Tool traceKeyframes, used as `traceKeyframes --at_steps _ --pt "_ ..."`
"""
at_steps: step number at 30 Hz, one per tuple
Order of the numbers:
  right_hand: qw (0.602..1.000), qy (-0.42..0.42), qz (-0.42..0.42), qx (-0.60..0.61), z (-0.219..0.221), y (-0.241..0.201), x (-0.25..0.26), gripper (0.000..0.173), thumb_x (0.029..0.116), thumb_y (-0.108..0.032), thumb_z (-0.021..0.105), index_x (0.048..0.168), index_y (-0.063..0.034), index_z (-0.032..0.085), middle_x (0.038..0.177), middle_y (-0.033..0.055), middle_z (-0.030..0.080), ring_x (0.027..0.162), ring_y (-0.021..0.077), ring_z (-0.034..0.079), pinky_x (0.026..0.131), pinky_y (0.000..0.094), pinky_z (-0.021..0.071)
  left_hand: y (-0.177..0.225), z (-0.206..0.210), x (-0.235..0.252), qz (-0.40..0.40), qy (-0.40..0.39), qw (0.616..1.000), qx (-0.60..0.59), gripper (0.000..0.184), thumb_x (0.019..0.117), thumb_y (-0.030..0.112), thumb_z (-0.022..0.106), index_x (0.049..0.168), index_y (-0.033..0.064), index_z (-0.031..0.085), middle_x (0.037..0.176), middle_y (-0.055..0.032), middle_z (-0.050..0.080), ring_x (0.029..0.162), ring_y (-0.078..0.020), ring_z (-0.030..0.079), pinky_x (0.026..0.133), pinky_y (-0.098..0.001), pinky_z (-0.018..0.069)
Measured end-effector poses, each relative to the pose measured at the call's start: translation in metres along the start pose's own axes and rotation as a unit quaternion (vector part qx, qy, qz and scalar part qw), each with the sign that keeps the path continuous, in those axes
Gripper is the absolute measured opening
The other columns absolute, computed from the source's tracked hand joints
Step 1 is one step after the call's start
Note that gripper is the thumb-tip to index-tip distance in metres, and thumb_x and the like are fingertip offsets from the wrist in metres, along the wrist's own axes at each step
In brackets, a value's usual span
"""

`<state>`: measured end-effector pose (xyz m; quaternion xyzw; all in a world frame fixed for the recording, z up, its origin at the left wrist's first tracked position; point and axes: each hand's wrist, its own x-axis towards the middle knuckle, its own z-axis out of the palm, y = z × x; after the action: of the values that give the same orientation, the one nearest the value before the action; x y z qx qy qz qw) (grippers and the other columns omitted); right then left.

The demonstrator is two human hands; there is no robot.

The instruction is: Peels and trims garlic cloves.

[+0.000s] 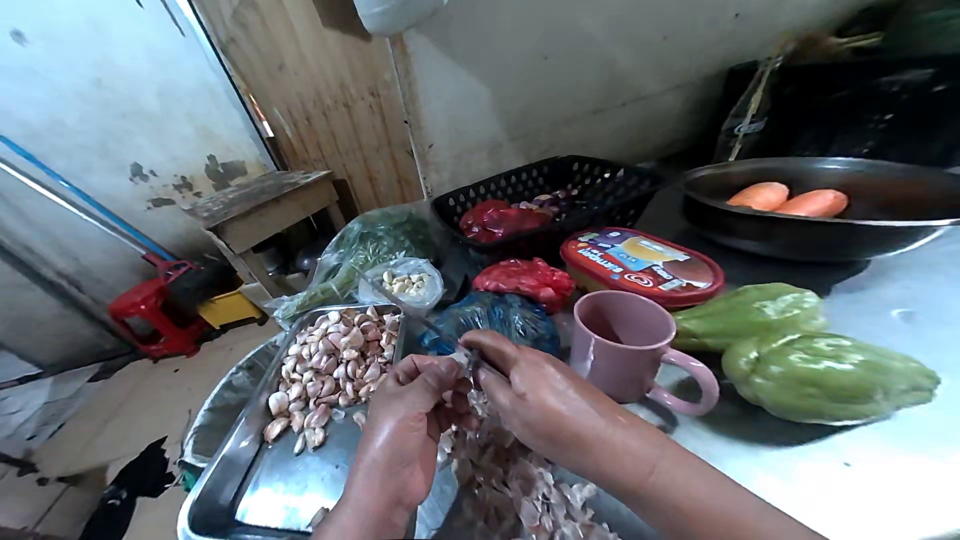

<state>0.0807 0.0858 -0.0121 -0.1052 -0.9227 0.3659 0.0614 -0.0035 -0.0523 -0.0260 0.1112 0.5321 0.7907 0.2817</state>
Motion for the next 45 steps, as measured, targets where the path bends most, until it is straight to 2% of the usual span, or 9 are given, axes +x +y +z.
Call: traceKeyframes --at_steps 6,12,16,20,24,26,29,35,45 --pt "1.000 -0.009 0.020 0.003 -0.002 -0.002 0.000 0.032 0.1090 -0.021 0.045 0.138 -0.0177 0.058 0.110 0.0091 0.069 0.100 0.0229 0.068 0.089 0.0444 0.0540 -0.002 0.001 -0.002 0.064 -0.001 0.995 0.077 0.007 0.0955 -0.003 0.059 0.089 0.0007 0.061 0.078 -0.0088 0.067 0.063 -0.0151 0.067 0.061 -0.0295 0.0599" --pt "0.996 -0.012 0.022 0.081 -0.008 0.001 0.000 0.028 0.1079 -0.020 0.048 0.133 -0.0148 0.060 0.104 0.0089 0.068 0.093 0.0193 0.066 0.084 0.0403 0.0537 -0.006 -0.006 0.003 0.118 -0.015 0.984 0.131 0.012 0.0962 0.002 0.062 0.105 -0.0015 0.069 0.086 -0.0079 0.069 0.071 -0.0142 0.067 0.069 -0.0287 0.0595" --pt "0.990 -0.022 0.035 0.133 -0.009 -0.001 0.000 0.026 0.1066 -0.018 0.051 0.129 -0.0138 0.061 0.096 0.0043 0.066 0.082 0.0128 0.064 0.075 0.0328 0.0531 -0.005 -0.005 0.003 0.117 -0.009 0.986 0.120 0.019 0.0994 0.002 0.056 0.118 -0.0007 0.060 0.088 -0.0088 0.066 0.070 -0.0159 0.067 0.067 -0.0307 0.0602" --pt "0.975 -0.059 0.060 0.207 -0.013 -0.006 -0.001 0.021 0.1055 -0.015 0.054 0.125 -0.0103 0.060 0.090 0.0007 0.067 0.065 0.0050 0.058 0.058 0.0225 0.0461 -0.008 -0.006 0.007 0.144 0.009 0.975 0.168 0.009 0.1032 0.006 0.052 0.105 0.0028 0.060 0.084 -0.0054 0.066 0.067 -0.0133 0.066 0.065 -0.0290 0.0597" --pt "0.972 -0.042 0.049 0.224 -0.012 -0.003 -0.002 0.016 0.1056 -0.014 0.053 0.119 -0.0111 0.061 0.084 -0.0019 0.065 0.058 0.0027 0.054 0.052 0.0195 0.0448 -0.011 -0.017 0.006 0.198 -0.059 0.949 0.238 0.031 0.1076 0.022 0.045 0.115 0.0017 0.066 0.094 -0.0049 0.070 0.078 -0.0131 0.070 0.074 -0.0298 0.0607" --pt "0.972 -0.039 0.046 0.226 -0.013 -0.002 -0.001 0.016 0.1055 -0.013 0.053 0.119 -0.0110 0.062 0.084 -0.0024 0.064 0.057 0.0021 0.054 0.052 0.0186 0.0449 -0.011 -0.019 0.006 0.218 -0.070 0.927 0.298 0.030 0.1035 0.026 0.055 0.120 0.0035 0.064 0.097 -0.0030 0.070 0.082 -0.0114 0.070 0.075 -0.0283 0.0601" --pt "0.972 -0.053 0.054 0.225 -0.014 -0.004 -0.001 0.016 0.1048 -0.013 0.054 0.119 -0.0095 0.061 0.083 -0.0012 0.064 0.056 0.0028 0.053 0.053 0.0193 0.0445 -0.010 -0.017 0.006 0.228 -0.043 0.921 0.315 0.019 0.0985 0.018 0.064 0.112 0.0050 0.069 0.092 -0.0016 0.071 0.079 -0.0101 0.070 0.073 -0.0259 0.0599" --pt "0.977 -0.039 0.072 0.198 -0.013 0.002 0.003 0.018 0.1055 -0.016 0.055 0.121 -0.0098 0.061 0.082 0.0006 0.065 0.058 0.0059 0.056 0.054 0.0222 0.0464 0.004 -0.020 0.013 0.128 0.004 0.974 0.187 0.011 0.0982 0.001 0.062 0.105 -0.0013 0.069 0.086 -0.0081 0.071 0.072 -0.0144 0.068 0.070 -0.0284 0.0594" --pt "0.988 0.008 0.073 0.139 -0.019 0.010 0.003 0.018 0.1062 -0.016 0.055 0.117 -0.0093 0.067 0.078 0.0015 0.065 0.059 0.0083 0.056 0.057 0.0256 0.0467 0.020 -0.030 0.020 0.075 0.033 0.987 0.135 0.012 0.1025 0.000 0.053 0.101 -0.0013 0.065 0.082 -0.0090 0.068 0.068 -0.0151 0.066 0.066 -0.0283 0.0581"
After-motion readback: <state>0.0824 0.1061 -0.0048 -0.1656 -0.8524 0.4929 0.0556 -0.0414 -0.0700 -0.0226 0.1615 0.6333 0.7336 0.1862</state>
